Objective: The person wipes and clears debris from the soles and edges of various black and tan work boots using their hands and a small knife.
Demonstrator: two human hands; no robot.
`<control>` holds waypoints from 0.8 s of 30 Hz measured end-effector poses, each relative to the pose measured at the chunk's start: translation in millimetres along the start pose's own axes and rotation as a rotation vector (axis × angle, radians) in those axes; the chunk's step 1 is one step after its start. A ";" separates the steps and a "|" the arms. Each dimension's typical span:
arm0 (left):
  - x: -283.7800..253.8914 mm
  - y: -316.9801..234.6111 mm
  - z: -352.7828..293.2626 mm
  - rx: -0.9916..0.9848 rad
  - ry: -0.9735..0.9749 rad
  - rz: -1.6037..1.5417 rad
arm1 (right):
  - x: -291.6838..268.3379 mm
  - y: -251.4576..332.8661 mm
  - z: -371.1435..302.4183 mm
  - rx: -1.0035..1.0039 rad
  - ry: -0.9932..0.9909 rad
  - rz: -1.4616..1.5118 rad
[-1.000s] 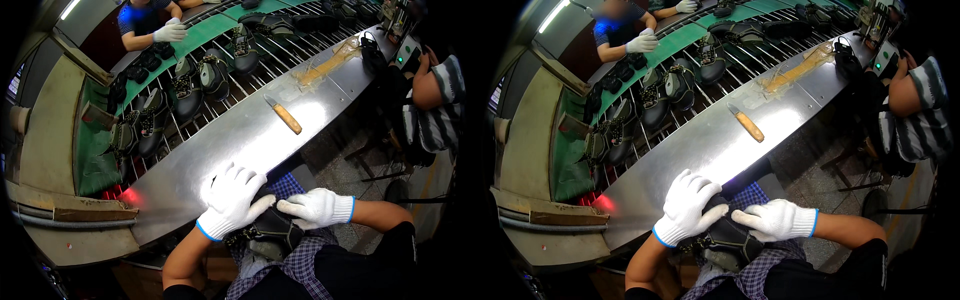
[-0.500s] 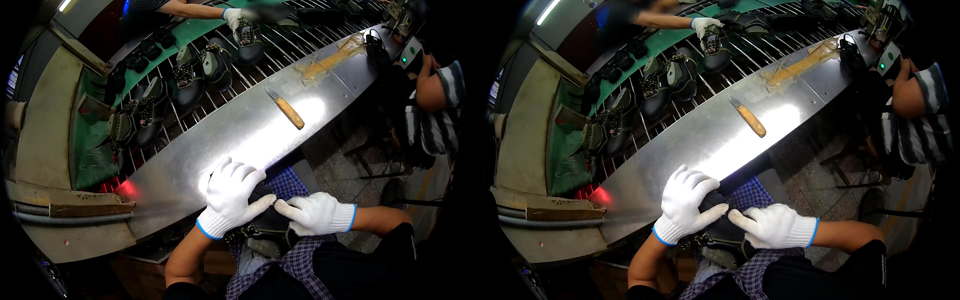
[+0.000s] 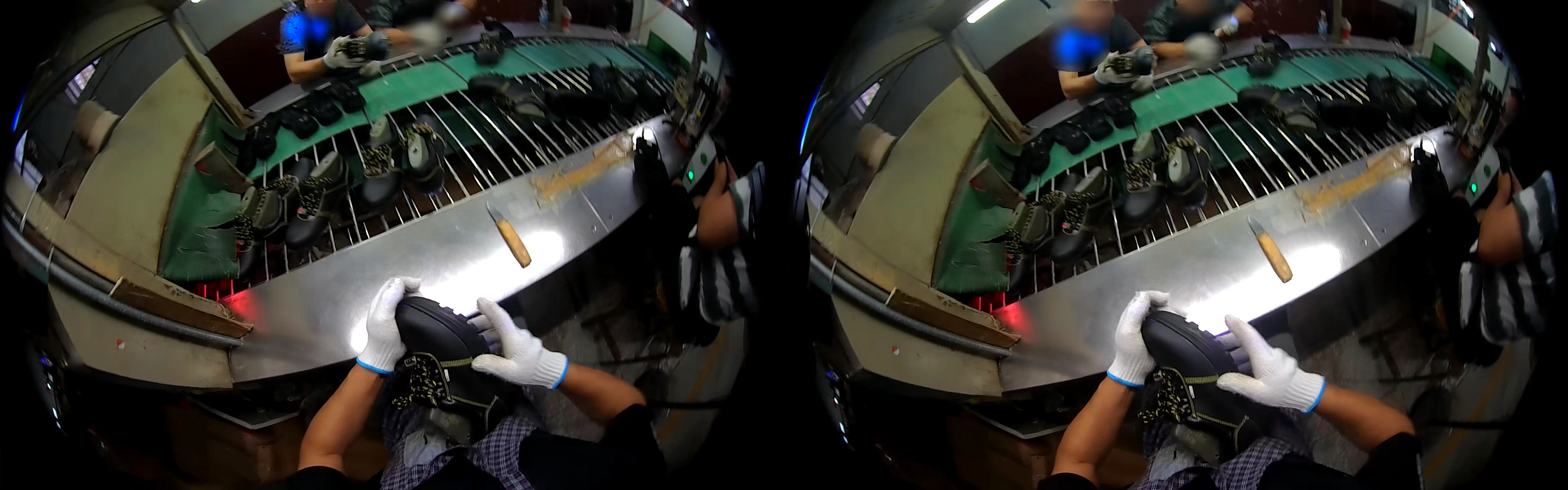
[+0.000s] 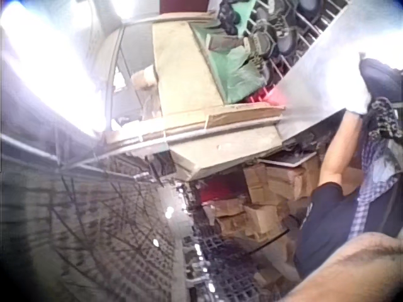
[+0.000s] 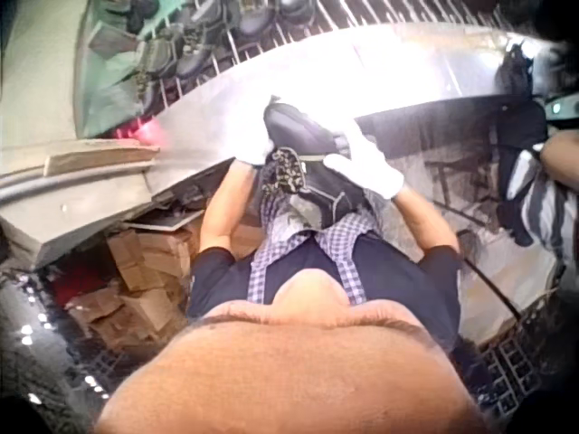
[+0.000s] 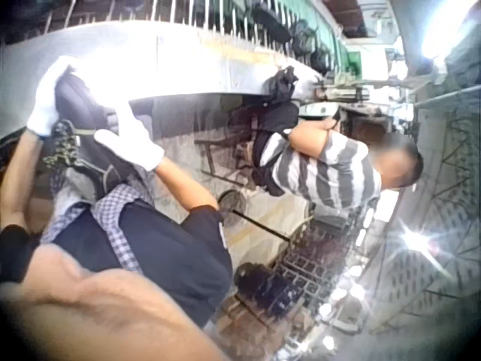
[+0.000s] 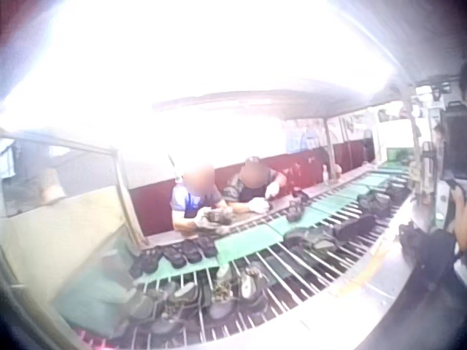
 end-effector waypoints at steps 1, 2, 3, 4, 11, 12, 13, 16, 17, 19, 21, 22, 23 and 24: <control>8.8 -6.9 -0.9 0.026 0.020 -0.005 | 0.2 4.5 7.9 0.033 0.007 -0.012; 20.4 -15.9 -2.3 0.097 0.036 0.099 | 2.3 3.0 13.8 -0.034 -0.035 -0.005; 32.5 -27.0 -5.8 0.160 0.051 0.206 | 5.3 7.4 21.5 -0.096 -0.080 0.009; 42.2 -35.6 -7.5 0.223 0.066 0.313 | 3.4 16.0 26.4 -0.049 -0.071 0.052; 118.0 -45.7 -34.7 0.206 0.173 0.104 | -47.6 113.2 87.1 0.006 0.088 0.023; 127.5 -42.0 -37.3 0.169 0.094 0.047 | -50.9 123.1 91.1 -0.046 0.127 -0.162; 136.3 -41.7 -40.5 0.130 0.013 -0.008 | -53.2 129.9 90.8 -0.096 0.169 -0.345; 120.6 -23.4 -28.6 -0.026 0.115 -0.213 | -51.2 156.4 67.0 -0.071 0.219 -0.865; 98.0 -3.5 -21.3 -0.105 0.117 -0.224 | -50.9 155.0 64.8 -0.076 0.276 -0.883; 64.7 35.4 -29.3 -0.232 0.249 -0.139 | -72.8 111.2 43.8 -0.350 0.080 -0.661; 46.4 51.4 -62.7 -0.193 0.374 0.197 | -78.3 63.8 18.4 -0.162 -0.241 -0.062; 43.3 49.5 -80.7 0.002 0.388 0.443 | -79.0 37.9 12.2 -0.141 -0.317 0.134; 36.1 51.9 -91.9 0.303 0.301 0.650 | -78.4 8.9 8.3 -0.126 -0.400 0.327; 31.2 52.6 -96.2 0.471 0.307 0.719 | -74.4 -24.9 8.3 -0.205 -0.432 0.384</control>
Point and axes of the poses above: each hand's wrist, its own z-axis towards the middle knuckle, its own x-axis out of the palm, y = z × x, the point moved 1 cm from there along z, towards the middle knuckle, and after that the axes turned 9 degrees about -x, right-handed, at the moved point
